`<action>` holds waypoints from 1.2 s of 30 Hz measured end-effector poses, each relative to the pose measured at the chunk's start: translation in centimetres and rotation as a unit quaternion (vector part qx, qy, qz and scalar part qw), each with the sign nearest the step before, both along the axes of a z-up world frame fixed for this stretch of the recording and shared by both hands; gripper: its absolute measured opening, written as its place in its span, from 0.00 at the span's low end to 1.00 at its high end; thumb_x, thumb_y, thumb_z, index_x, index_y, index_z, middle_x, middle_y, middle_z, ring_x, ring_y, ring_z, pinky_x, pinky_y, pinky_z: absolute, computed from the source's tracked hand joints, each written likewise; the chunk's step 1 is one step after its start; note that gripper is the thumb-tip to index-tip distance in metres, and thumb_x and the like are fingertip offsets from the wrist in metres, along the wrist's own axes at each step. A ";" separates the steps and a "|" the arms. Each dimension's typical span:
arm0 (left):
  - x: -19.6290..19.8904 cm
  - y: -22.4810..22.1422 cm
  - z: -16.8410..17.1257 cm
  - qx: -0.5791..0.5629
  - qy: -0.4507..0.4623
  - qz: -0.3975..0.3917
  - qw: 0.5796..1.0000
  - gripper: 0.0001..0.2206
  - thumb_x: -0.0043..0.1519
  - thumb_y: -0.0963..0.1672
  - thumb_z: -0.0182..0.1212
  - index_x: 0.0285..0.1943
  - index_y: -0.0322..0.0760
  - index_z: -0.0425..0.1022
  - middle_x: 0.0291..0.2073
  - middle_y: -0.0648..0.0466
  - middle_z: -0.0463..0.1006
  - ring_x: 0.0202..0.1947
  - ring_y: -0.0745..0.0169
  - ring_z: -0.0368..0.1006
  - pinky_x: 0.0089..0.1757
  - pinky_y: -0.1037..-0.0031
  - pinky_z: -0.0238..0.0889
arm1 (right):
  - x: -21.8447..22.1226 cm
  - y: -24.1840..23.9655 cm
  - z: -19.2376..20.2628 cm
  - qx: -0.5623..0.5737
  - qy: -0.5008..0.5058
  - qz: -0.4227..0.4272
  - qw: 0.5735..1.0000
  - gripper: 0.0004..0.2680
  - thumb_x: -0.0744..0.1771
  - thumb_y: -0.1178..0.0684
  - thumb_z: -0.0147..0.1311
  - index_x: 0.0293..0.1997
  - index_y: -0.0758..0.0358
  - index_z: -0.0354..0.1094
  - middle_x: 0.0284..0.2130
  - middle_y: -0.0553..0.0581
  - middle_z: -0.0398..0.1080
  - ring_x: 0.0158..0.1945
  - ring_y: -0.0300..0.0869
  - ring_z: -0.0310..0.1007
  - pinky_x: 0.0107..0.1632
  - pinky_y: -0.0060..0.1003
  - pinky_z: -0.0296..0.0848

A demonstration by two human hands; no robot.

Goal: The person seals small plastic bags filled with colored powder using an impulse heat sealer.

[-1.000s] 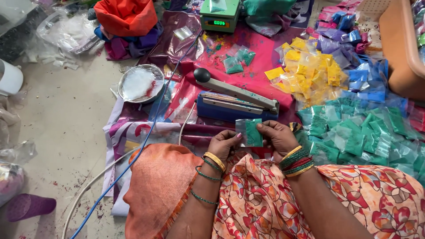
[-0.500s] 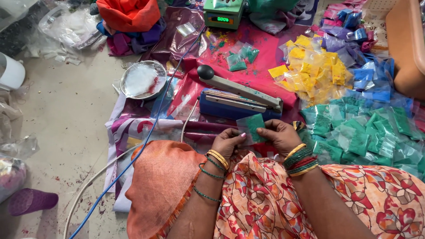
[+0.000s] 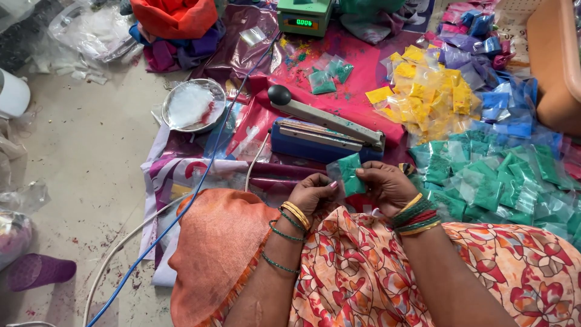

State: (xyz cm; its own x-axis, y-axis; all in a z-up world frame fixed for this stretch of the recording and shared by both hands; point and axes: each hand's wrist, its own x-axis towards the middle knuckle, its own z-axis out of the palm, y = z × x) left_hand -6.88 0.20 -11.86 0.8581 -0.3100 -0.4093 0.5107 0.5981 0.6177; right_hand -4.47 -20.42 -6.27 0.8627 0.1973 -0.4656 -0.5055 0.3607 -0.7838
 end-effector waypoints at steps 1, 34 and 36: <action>0.0 0.0 0.2 0.000 0.000 0.001 1.000 0.04 0.61 0.37 0.65 0.40 0.35 0.74 0.31 0.53 0.80 0.29 0.62 0.78 0.31 0.70 0.77 | 0.3 -0.5 -1.1 0.000 0.000 0.001 1.000 0.02 0.62 0.60 0.61 0.32 0.62 0.72 0.26 0.49 0.75 0.28 0.35 0.73 0.34 0.31 0.73; 3.4 1.0 -5.8 0.094 0.030 0.205 0.974 0.11 0.61 0.41 0.63 0.51 0.40 0.69 0.33 0.51 0.82 0.24 0.66 0.72 0.24 0.78 0.59 | 4.1 -6.0 -5.0 0.011 -0.069 -0.553 0.830 0.05 0.68 0.58 0.53 0.45 0.58 0.60 0.26 0.57 0.65 0.20 0.45 0.68 0.21 0.39 0.69; 4.3 0.9 -7.6 0.101 0.032 0.199 0.974 0.05 0.62 0.41 0.63 0.44 0.40 0.72 0.28 0.53 0.80 0.21 0.68 0.69 0.23 0.78 0.58 | 6.3 -3.8 -2.1 -0.060 -0.168 -0.491 0.852 0.10 0.65 0.62 0.54 0.47 0.54 0.61 0.29 0.57 0.70 0.21 0.44 0.71 0.24 0.37 0.72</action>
State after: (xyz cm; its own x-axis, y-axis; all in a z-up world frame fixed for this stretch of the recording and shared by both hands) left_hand -2.57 1.11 -19.48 0.8642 0.1356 -0.4846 0.3044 0.6260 0.7180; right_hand 1.87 -24.17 -8.32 0.6729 -0.7291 -0.1250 0.2556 0.3877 -0.8856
